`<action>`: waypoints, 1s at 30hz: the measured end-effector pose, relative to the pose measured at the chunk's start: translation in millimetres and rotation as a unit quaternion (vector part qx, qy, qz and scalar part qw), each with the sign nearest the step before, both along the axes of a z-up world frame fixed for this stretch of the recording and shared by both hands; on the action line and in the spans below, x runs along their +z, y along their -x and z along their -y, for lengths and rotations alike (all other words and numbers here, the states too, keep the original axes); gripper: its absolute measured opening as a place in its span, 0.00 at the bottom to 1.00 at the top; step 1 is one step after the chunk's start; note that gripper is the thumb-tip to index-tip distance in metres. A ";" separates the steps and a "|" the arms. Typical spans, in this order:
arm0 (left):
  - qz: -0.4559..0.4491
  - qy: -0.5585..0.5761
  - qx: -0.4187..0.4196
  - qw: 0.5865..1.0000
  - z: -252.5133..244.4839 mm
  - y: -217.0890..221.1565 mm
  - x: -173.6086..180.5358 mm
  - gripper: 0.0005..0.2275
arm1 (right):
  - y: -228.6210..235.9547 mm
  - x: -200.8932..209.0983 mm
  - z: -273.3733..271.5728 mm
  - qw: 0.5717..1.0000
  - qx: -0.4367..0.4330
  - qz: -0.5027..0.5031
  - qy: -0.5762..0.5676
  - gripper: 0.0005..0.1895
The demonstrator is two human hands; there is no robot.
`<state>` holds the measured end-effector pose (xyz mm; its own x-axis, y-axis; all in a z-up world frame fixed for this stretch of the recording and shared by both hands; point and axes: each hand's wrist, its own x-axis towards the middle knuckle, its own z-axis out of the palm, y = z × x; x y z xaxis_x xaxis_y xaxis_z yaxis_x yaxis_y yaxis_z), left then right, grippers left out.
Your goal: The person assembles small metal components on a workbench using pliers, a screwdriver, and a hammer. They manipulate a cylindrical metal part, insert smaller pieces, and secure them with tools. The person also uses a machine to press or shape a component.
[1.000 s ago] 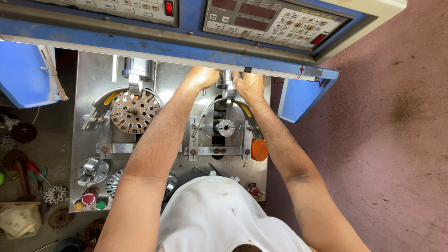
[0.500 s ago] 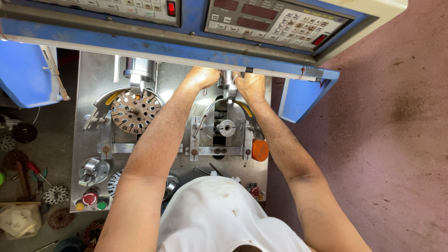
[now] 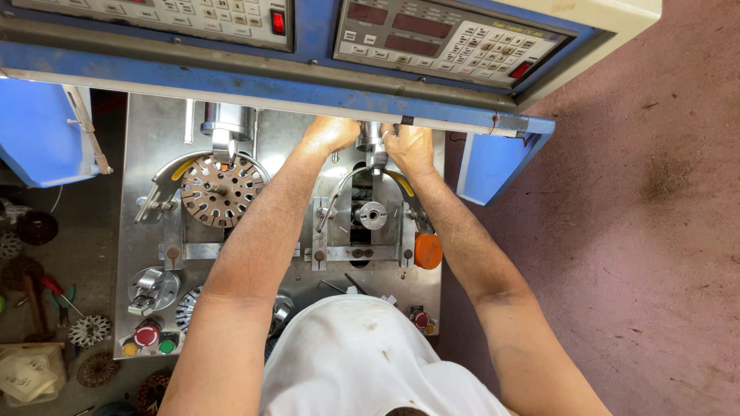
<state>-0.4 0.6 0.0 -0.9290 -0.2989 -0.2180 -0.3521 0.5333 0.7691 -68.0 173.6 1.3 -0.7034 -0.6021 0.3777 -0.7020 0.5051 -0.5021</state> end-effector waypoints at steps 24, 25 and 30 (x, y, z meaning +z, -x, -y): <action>-0.107 0.026 0.034 0.993 -26.7 1.7 2.5 0.14 | -35.6 42.8 25.0 0.904 -0.212 0.308 0.209 0.07; -0.104 0.025 0.039 0.993 -29.8 -0.3 6.1 0.13 | -38.4 45.4 20.2 0.896 -0.183 0.323 0.244 0.06; -0.183 -0.016 0.023 0.983 -38.4 -32.3 36.3 0.12 | -63.0 63.7 -37.8 0.917 -0.140 0.326 0.183 0.08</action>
<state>31.9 38.9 36.3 -0.9323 -0.3417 0.1181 -0.0726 0.4970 0.8647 -5.1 211.3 65.1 -0.9593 -0.2800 -0.0381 -0.0599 0.3330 -0.9410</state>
